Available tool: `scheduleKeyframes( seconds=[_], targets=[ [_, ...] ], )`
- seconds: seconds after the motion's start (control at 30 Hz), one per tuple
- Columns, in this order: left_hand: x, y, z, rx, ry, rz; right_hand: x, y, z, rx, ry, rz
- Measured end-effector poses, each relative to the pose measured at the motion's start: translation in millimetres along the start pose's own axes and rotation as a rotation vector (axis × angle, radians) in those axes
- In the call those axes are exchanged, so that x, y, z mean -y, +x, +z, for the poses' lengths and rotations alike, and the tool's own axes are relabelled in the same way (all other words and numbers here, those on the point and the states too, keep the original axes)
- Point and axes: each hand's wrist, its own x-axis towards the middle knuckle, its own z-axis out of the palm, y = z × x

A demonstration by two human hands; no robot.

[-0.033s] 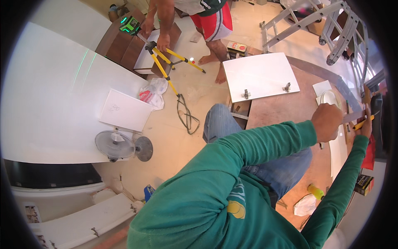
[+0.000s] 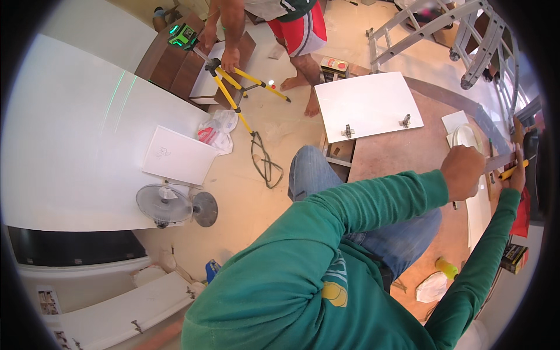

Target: The person wipes a wooden cabinet door with a cloth, then uses a utility knife to trim the edges of the door. They handle white cabinet panels and hinges, positioning them on the floor.

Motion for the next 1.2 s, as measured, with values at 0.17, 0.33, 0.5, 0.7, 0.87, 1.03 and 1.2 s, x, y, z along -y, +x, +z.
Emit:
scheduleKeyframes(
  seconds=[0.17, 0.33, 0.5, 0.7, 0.87, 1.03, 1.2],
  targets=[
    [-26, -3, 17, 0.003, -0.061, -0.013, -30, 9, -68, 0.243, -0.835, -0.397],
    [-28, -10, 32, 0.099, 0.012, -0.046, -40, 15, -88, 0.246, -0.894, -0.311],
    [-29, -18, 74, 0.052, -0.012, -0.066, -10, 4, -36, -0.024, -1.04, -0.201],
    [-70, -7, 82, -0.221, -0.207, -0.122, 23, 37, -24, -0.062, -1.135, -0.609],
    [-74, 7, 119, -0.518, -0.449, -0.093, 63, 47, -41, 0.125, -1.024, -0.588],
    [21, 38, 67, 0.096, -0.558, 0.0, 79, 0, 11, 0.011, -1.281, -0.75],
    [21, 93, 75, 0.156, -0.436, -0.083, 112, 18, -31, 0.03, -1.352, -0.722]
  ],
)
